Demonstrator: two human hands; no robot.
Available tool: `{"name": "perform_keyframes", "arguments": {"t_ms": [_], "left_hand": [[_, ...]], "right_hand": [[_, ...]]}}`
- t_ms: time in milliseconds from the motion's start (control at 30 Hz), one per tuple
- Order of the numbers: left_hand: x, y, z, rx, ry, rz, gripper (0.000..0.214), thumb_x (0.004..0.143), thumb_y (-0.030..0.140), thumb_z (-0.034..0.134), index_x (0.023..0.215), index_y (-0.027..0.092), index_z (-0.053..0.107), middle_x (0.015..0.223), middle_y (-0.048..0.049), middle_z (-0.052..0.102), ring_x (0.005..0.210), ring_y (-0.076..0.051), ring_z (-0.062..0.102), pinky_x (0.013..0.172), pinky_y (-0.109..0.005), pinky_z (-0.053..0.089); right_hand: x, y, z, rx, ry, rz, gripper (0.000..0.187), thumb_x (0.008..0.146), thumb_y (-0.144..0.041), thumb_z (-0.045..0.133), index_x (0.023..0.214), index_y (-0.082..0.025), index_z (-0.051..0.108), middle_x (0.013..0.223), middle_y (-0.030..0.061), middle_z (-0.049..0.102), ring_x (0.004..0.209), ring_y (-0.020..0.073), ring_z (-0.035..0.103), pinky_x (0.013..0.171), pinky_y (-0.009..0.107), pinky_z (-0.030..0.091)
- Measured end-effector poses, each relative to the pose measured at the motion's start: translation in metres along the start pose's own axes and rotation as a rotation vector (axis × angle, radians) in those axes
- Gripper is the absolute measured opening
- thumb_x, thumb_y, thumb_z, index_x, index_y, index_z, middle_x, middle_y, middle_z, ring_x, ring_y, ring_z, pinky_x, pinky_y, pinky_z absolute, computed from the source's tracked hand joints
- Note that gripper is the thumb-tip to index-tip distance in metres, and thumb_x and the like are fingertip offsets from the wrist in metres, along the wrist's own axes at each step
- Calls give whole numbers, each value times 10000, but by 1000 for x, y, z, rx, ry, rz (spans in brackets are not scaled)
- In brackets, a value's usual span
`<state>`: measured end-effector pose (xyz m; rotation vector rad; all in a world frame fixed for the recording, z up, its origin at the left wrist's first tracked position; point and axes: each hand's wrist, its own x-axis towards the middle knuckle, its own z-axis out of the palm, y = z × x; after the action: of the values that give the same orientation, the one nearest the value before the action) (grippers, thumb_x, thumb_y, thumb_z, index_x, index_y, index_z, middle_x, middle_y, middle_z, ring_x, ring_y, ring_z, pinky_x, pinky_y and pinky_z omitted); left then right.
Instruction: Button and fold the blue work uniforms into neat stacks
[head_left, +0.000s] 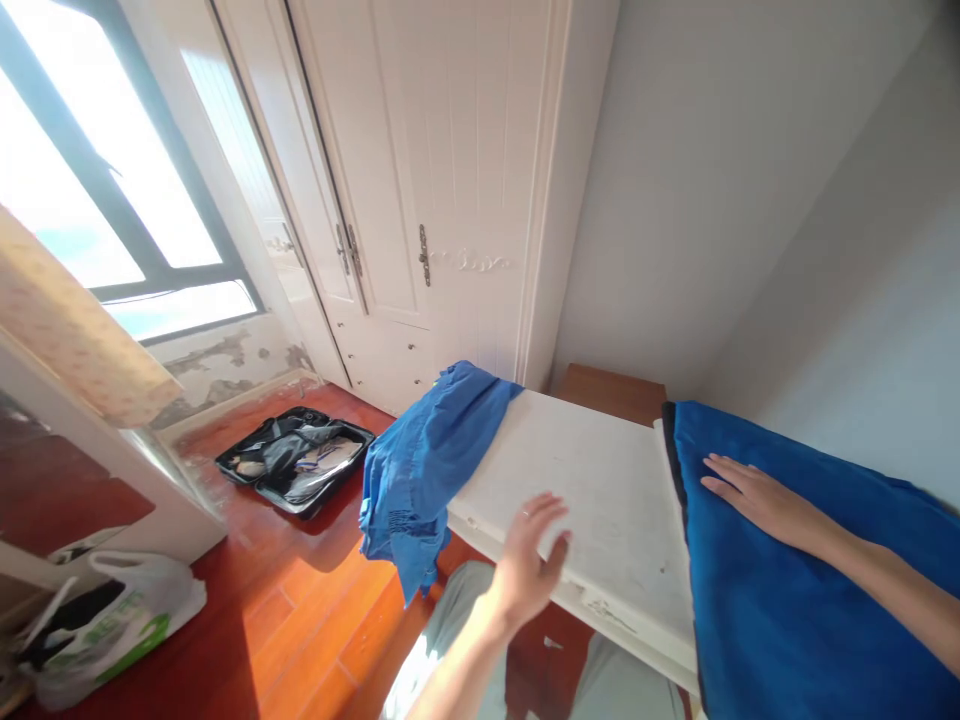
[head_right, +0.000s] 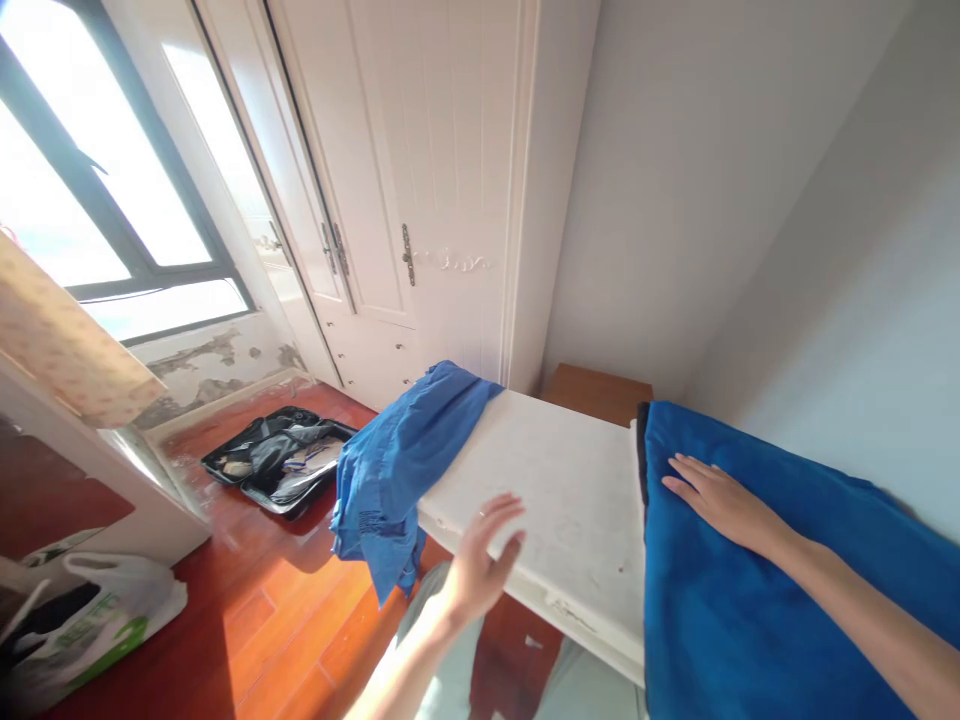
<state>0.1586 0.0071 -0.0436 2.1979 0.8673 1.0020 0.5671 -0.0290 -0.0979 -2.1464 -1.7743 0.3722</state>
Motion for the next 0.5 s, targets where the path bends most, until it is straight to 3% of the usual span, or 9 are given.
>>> {"name": "perform_keyframes", "arguments": {"t_ms": [100, 133, 200, 333, 433, 500], "left_hand": [[18, -55, -86, 395, 319, -266, 338, 936, 291, 459, 1239, 185, 566, 1265, -125, 622, 1233, -250, 549, 1072, -445, 429], [24, -71, -109, 537, 367, -377, 400, 929, 338, 477, 1284, 161, 527, 1289, -141, 604, 1252, -266, 530, 1080, -442, 414], [34, -96, -145, 616, 389, -464, 552, 871, 422, 572, 1301, 83, 504, 1301, -219, 578, 1263, -350, 502, 1068, -496, 396], [43, -120, -176, 700, 248, -559, 679, 730, 504, 720, 1222, 60, 572, 1209, -237, 614, 1174, -387, 553, 983, -473, 448], [49, -120, -182, 643, 200, -598, 491, 783, 390, 692, 1165, 90, 624, 1098, -185, 674, 1082, -324, 620, 922, -407, 485], [57, -113, -182, 577, 202, -593, 319, 834, 292, 626, 1104, 127, 662, 1036, -139, 706, 1018, -280, 652, 892, -377, 501]], "right_hand": [[3, -45, -9, 72, -20, -15, 622, 850, -619, 391, 1323, -269, 592, 1431, 140, 505, 1384, 309, 387, 1175, 468, 288], [6, -68, -13, 91, -41, -34, 633, 853, -632, 392, 1337, -270, 578, 1437, 134, 501, 1383, 307, 392, 1173, 456, 295], [16, -121, -19, 123, -97, -106, 665, 866, -648, 393, 1382, -252, 533, 1462, 115, 479, 1381, 309, 402, 1164, 452, 315], [44, -237, -20, 160, -203, -358, 691, 897, -605, 417, 1421, -159, 483, 1467, 135, 473, 1363, 324, 428, 1151, 463, 319], [70, -314, -6, 239, -227, -527, 631, 877, -541, 526, 1391, -174, 516, 1440, 130, 509, 1330, 329, 466, 1135, 471, 324], [92, -357, 6, 306, -226, -518, 602, 850, -506, 607, 1353, -181, 545, 1419, 113, 536, 1301, 314, 500, 1114, 410, 355]]}}
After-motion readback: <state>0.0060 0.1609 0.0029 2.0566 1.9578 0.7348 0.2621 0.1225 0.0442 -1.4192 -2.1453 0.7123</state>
